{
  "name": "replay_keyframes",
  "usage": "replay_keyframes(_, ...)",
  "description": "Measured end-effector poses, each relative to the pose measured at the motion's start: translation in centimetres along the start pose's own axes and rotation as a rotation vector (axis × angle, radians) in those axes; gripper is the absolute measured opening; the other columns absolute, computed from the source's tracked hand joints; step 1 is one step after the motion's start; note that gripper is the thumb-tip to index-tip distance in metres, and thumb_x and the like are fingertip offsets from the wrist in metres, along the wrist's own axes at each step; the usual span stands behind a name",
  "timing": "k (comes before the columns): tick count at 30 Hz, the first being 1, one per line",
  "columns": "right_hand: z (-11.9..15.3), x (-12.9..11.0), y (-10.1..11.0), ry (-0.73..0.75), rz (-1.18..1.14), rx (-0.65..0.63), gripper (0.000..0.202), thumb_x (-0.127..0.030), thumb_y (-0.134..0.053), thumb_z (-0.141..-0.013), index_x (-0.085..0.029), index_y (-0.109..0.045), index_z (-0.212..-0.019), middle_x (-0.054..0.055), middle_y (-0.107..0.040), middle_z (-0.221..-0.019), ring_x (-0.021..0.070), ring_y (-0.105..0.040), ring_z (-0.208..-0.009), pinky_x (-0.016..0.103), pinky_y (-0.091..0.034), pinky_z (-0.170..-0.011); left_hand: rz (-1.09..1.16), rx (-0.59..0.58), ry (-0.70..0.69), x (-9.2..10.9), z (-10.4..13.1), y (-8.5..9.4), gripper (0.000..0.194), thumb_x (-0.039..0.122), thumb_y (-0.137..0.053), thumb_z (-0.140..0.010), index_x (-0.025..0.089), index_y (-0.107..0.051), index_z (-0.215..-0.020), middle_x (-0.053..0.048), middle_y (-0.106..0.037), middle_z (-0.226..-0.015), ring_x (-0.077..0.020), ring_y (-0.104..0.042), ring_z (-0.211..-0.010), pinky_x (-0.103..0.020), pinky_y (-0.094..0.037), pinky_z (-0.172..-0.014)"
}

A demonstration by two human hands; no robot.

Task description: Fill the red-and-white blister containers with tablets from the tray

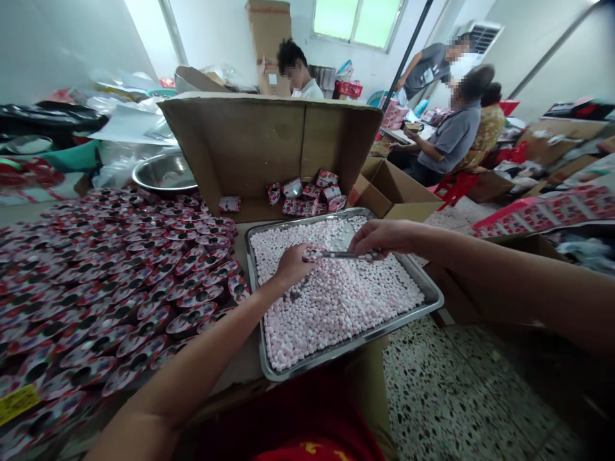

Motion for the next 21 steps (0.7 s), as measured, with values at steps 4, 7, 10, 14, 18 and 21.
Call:
replay_keyframes(4, 2.7, 1.2, 1.2, 0.013, -0.034, 0.015, 0.026, -0.025, -0.080, -0.057, -0.014, -0.075, -0.080, 0.003, -0.065, -0.063, 0.0093, -0.051, -0.050, 0.019, -0.037, -0.038, 0.251, -0.089, 0.089, 0.2, 0.4, -0.2, 0.045, 0.029, -0.080, -0.064, 0.017, -0.072, -0.106, -0.003, -0.076, -0.094, -0.0211, -0.069, -0.086, -0.028, -0.052, -0.075)
replay_keyframes(7, 3.8, 4.8, 2.0, 0.013, -0.108, 0.112, 0.033, -0.030, -0.082, -0.058, -0.016, -0.074, -0.087, 0.002, -0.066, -0.066, 0.0091, -0.051, -0.049, 0.019, -0.037, -0.038, 0.376, -0.156, 0.109, 0.3, 1.1, -0.2, 0.041, 0.032, -0.080, -0.063, 0.015, -0.073, -0.099, -0.003, -0.076, -0.092, -0.0213, -0.070, -0.085, -0.027, -0.052, -0.074)
replay_keyframes(10, 3.0, 9.5, 1.8, 0.021, -0.168, 0.258, 0.035, -0.034, -0.081, -0.058, -0.017, -0.071, -0.087, 0.000, -0.063, -0.063, 0.0091, -0.051, -0.048, 0.020, -0.038, -0.039, 0.510, -0.129, 0.185, 0.6, 2.2, -0.6, 0.046, 0.023, -0.081, -0.061, 0.013, -0.070, -0.105, -0.006, -0.076, -0.095, -0.0223, -0.071, -0.087, -0.029, -0.053, -0.078)
replay_keyframes(14, -0.6, 13.9, 0.8, 0.143, -0.365, 0.554, 0.036, -0.033, -0.080, -0.058, -0.020, -0.066, -0.089, 0.004, -0.068, -0.070, 0.0161, -0.062, -0.058, 0.027, -0.051, -0.051, 0.600, 0.055, 0.161, 2.3, 5.5, 0.1, 0.052, 0.019, -0.084, -0.063, 0.014, -0.065, -0.112, -0.008, -0.074, -0.101, -0.0230, -0.071, -0.092, -0.033, -0.055, -0.085)
replay_keyframes(18, -4.9, 15.3, 0.2, 0.254, -0.476, 0.664, 0.023, -0.034, -0.075, -0.066, -0.028, -0.063, -0.084, 0.010, -0.069, -0.084, 0.0212, -0.066, -0.069, 0.033, -0.053, -0.059, 0.241, 0.291, 0.013, 4.3, 13.0, 3.8, 0.038, 0.021, -0.077, -0.074, 0.022, -0.066, -0.110, -0.006, -0.070, -0.110, -0.0219, -0.066, -0.103, -0.034, -0.052, -0.095)
replay_keyframes(21, -7.2, 15.6, -0.3, 0.295, -0.354, 0.649, 0.017, -0.035, -0.073, -0.070, -0.029, -0.064, -0.083, 0.011, -0.066, -0.081, 0.0197, -0.060, -0.064, 0.033, -0.048, -0.055, -0.048, 0.488, 0.129, 4.2, 20.2, 6.7, 0.031, 0.024, -0.072, -0.079, 0.026, -0.066, -0.109, -0.006, -0.065, -0.114, -0.0232, -0.061, -0.110, -0.035, -0.049, -0.100)
Point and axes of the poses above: each hand's wrist, its own z-axis away from the middle knuckle, its own y-axis out of the back of the hand, x = y × z, the point moved 1 cm from there along -z, towards the middle knuckle
